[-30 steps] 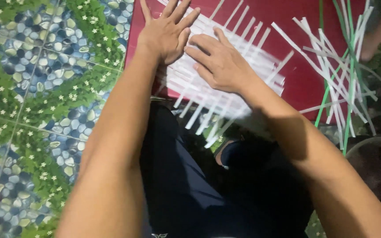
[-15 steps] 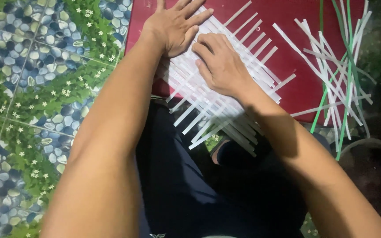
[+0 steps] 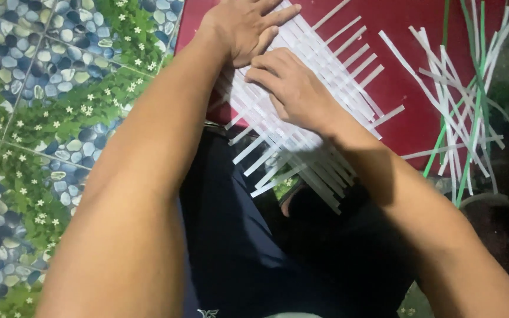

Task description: Weaving a hat or mat using white and green plastic strips on a red tray while sitting on the floor.

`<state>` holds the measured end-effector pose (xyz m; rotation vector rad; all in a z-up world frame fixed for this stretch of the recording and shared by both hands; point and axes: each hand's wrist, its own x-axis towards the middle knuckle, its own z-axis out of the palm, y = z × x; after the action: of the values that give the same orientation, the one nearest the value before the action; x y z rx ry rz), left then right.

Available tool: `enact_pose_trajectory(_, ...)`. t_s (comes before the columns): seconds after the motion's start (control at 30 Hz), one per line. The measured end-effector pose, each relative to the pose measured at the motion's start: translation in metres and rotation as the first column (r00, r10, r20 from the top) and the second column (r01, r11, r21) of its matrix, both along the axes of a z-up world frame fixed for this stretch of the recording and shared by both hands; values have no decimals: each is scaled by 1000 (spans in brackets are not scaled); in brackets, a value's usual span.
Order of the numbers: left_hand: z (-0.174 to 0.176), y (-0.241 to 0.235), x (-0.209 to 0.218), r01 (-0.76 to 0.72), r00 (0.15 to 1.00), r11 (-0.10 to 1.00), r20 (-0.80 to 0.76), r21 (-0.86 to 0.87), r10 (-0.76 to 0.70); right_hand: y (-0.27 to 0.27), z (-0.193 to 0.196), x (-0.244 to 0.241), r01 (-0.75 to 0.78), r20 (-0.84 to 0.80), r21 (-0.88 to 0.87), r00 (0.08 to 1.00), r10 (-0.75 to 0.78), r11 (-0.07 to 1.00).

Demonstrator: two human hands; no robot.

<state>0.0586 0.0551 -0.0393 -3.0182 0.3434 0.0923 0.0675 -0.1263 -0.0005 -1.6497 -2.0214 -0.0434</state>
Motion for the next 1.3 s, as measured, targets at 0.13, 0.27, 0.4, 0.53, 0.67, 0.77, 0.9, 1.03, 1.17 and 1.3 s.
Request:
enact_pose_trajectory(0.13, 8, -3, -4, -44, 999, 996, -31, -76, 42, -2, -3, 2, -13, -5, 5, 1000, 13, 1000)
enact_pose_trajectory(0.27, 7, -4, -4, -45, 997, 992, -70, -118, 37, -4, -8, 4, 11, 7, 1, 1000, -11, 1000)
enact_pose_trajectory(0.4, 0, -1, -2, -12, 1000, 994, -17, -112, 11, -5, -12, 5, 26, 44, 72, 999, -30, 997)
enact_pose_trajectory(0.53, 9, -4, -5, -46, 997, 982, -69, -182, 34, -5, -6, 2, 42, 79, 90, 996, -49, 995)
enact_pose_trajectory(0.67, 15, -7, -8, -57, 998, 981, -40, -185, 51, -5, 0, 0, 51, -33, 32, 998, -50, 998)
enact_pose_trajectory(0.77, 25, -7, -14, -107, 993, 981, -74, -164, 96, -2, -3, 0, 44, -42, 20, 998, -43, 999)
enact_pose_trajectory(0.9, 23, -8, -13, -96, 994, 978, -67, -183, 85, -6, -1, -2, 83, -67, 104, 995, -77, 991)
enact_pose_trajectory(1.03, 20, -7, -12, -128, 990, 975, -76, -180, 116, -6, -8, 3, 252, -58, 255, 968, -245, 934)
enact_pose_trajectory(1.17, 21, -11, -10, -106, 993, 985, -56, -138, 99, -12, -10, 3, 506, 9, 120, 860, -510, 854)
enact_pose_trajectory(1.3, 25, -10, -12, -138, 987, 980, -97, -146, 125, -10, -12, 2, 499, -6, 161, 863, -505, 851)
